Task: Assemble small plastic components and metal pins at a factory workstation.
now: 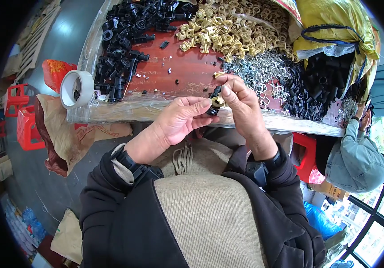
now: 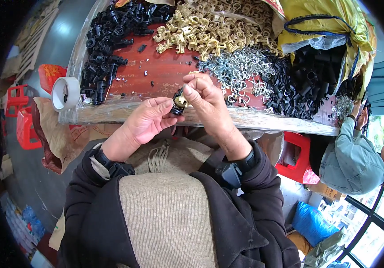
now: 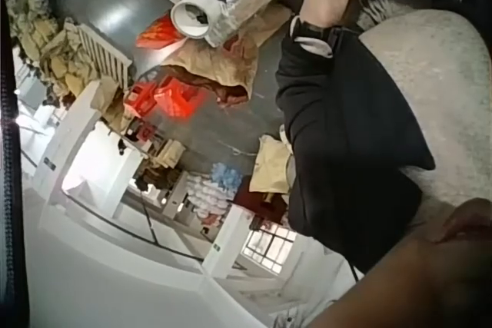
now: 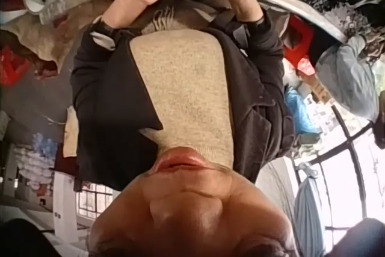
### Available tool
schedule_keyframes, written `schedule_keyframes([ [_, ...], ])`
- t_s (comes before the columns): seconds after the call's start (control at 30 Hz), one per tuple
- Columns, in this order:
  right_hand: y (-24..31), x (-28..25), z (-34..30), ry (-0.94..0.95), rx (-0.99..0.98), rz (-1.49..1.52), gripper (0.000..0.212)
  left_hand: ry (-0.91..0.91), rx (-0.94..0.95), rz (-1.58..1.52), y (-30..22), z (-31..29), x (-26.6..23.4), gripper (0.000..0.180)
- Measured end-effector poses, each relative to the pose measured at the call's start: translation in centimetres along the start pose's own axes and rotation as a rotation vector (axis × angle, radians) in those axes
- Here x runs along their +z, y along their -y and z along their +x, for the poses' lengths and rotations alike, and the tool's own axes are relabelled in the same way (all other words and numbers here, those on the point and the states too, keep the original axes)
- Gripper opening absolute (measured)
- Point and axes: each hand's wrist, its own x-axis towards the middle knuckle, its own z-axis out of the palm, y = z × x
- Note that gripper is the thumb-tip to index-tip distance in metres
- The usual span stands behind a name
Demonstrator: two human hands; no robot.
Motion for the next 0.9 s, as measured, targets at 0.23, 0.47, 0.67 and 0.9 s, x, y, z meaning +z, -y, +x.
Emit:
schedule_keyframes([
  [0.23,1.5,0.1,1.2,0.156,-0.045,-0.201,0.017,0.006,-0.036,-0.042,-0.1,0.0,-0.4,0.02],
  [0.47,-0.7,0.3,0.9,0.041,0.101,-0.096,0.016,-0.043,0.004,-0.01,-0.3,0.5,-0.6,0.021],
  [0.67,-0.6,0.7,0.1,-0.063,0.092,-0.134,0.015,-0.077,0.019,0.022,-0.3,0.7,0.7,0.022],
  [0.9,-0.3,-1.4,-1.0,-0.137,0.023,-0.025,0.011,-0.066,-0.032,0.189,-0.2,0.8,1.4,0.024],
])
